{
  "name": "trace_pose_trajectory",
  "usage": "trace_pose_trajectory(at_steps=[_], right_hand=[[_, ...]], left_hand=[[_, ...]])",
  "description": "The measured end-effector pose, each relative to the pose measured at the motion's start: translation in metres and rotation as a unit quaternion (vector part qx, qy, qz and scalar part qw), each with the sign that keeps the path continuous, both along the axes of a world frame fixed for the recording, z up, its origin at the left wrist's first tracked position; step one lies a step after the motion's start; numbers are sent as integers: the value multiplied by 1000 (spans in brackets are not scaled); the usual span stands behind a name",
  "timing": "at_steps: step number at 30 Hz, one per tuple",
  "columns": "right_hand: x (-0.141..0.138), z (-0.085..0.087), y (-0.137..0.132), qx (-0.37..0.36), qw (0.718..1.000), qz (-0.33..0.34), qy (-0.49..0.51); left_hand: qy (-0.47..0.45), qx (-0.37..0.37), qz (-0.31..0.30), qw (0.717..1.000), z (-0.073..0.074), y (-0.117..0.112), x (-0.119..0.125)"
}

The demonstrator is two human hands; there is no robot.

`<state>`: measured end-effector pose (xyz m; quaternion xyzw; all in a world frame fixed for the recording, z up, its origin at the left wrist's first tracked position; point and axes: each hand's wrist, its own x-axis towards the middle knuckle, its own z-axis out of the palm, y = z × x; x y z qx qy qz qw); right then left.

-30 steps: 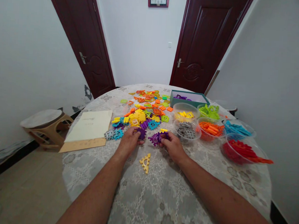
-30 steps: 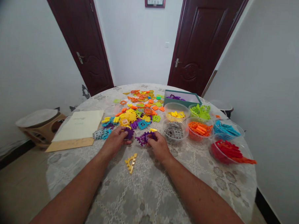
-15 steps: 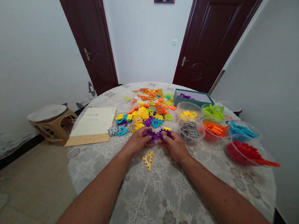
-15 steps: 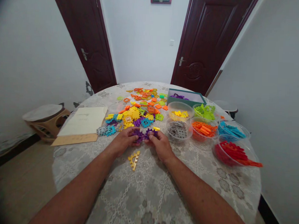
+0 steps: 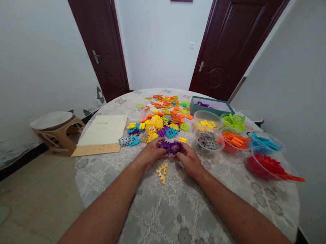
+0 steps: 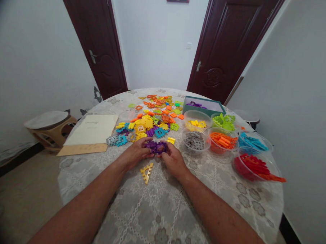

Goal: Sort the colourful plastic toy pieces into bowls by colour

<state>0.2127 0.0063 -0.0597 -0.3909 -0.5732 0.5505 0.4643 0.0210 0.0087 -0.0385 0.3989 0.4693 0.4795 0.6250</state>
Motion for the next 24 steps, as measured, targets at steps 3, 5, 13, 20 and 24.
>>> trace_pose_trajectory(at_steps=[3,5,13,20,24], right_hand=[[0,-7,2,28,999,-1,-44],[0,-11,2,48,996,1,-69],[-4,-4,-6,152,972,-14,-177],[11,2,0,270,893,-93,-348],[11,-1,-1,275,841,-83,-459]], left_hand=[[9,-3,-17,1000,0,-2,0],[9,1,-23,1000,0,-3,0],[27,24,-23,999,-5,-1,0],[11,9,93,996,5,7,-7],[-23,-11,105,994,8,9,-9]])
